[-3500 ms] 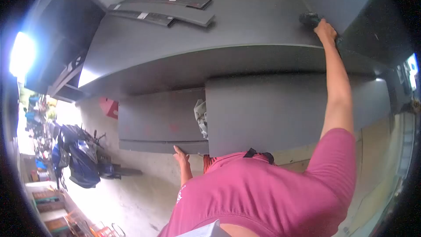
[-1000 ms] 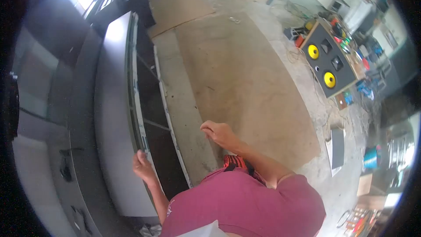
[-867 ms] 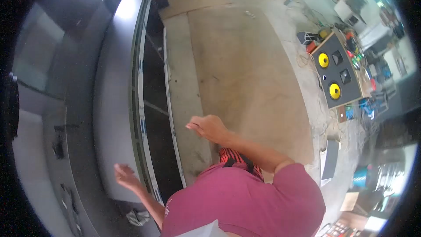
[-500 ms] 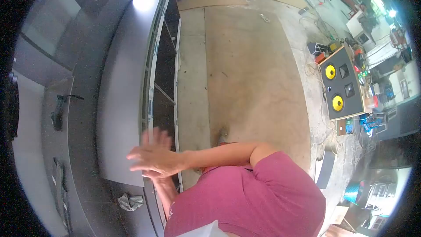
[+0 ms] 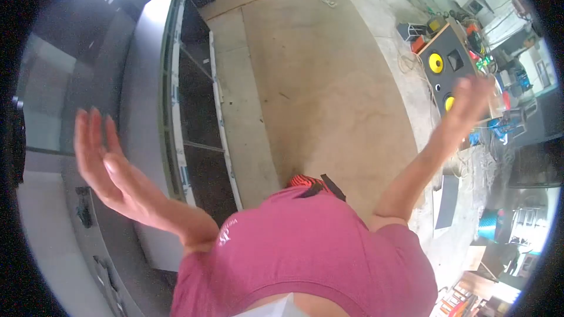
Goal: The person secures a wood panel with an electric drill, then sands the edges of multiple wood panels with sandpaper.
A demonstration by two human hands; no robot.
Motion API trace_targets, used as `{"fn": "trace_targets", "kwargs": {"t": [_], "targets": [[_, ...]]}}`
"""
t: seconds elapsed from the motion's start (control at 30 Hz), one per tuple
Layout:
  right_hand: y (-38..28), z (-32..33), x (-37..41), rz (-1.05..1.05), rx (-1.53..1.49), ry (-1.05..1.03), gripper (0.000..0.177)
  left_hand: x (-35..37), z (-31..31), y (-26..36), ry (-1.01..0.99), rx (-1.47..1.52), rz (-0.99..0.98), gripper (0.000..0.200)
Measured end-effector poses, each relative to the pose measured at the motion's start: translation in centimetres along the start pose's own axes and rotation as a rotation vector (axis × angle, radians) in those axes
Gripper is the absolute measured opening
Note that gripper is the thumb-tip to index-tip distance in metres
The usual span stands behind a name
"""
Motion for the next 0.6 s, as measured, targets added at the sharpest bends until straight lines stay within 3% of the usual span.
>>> {"fn": "trace_targets", "kwargs": {"t": [0.07, 0.1, 0.13, 0.17, 0.2, 0.27, 0.3, 0.37, 0.43, 0.5, 0.57, 0.6], "targets": [[-3.2, -0.5, -3.7, 0.146, -0.394, 0.259, 0.052, -1.8, -5.8, 1.6, 0.041, 0.105, -0.068, 0.052], [-4.9, -1.5, -4.9, 0.219, -0.516, 0.334, 0.053, -2.4, -8.8, 2.4, -0.074, 0.279, -0.015, 0.053], [-6.5, -3.3, -6.1, 0.298, -0.599, 0.262, 0.056, -2.8, -11.7, 3.0, -0.191, 0.452, 0.037, 0.054], [-7.3, -5.3, -6.8, 0.371, -0.682, 0.196, 0.058, -3.2, -14.7, 3.5, -0.324, 0.319, 0.016, 0.06], [-7.2, -7.1, -6.8, 0.361, -0.683, 0.194, 0.058, -3.2, -17.9, 3.8, -0.38, 0.402, -0.036, 0.049], [-6.8, -12.9, -6.6, 0.369, -0.624, -0.386, 0.049, -3.9, -23.1, 2.7, -0.37, 0.542, -0.424, 0.03], [-5.4, -14.8, -7.7, 0.321, -0.565, -0.466, 0.041, -4.5, -25.2, 2.2, -0.414, 0.437, -0.285, 0.013], [-1.7, -18.8, -10.5, 0.28, -0.493, -0.541, 0.033, -5.5, -29.3, -1.3, -0.31, 0.622, -0.081, 0.016], [3.1, -23.3, -14.2, 0.115, -1.014, -0.498, 0.019, -6.8, -33.8, -4.4, -0.271, 0.667, -0.07, 0.016], [4.4, -28.5, -18.1, 0.204, -0.872, -0.466, 0.018, -8.1, -40.4, -7.2, -0.275, 0.701, -0.047, 0.016], [3.4, -35.4, -23.4, 0.379, -0.641, -0.431, 0.017, -9.9, -48.7, -8.4, -0.352, 0.548, -0.332, 0.019], [2.9, -38.7, -26.0, 0.464, -0.526, -0.433, 0.016, -10.6, -53.5, -8.9, -0.25, 0.322, -0.369, 0.033]]}}
Point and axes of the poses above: each hand's wrist, its own x-axis away from the middle knuckle, its own z-axis out of the back of the hand, y = z × x, the point moved 5 cm from there along -x, towards the middle knuckle, and after that the axes turned 4 degrees about -x, right-handed, at the moved point
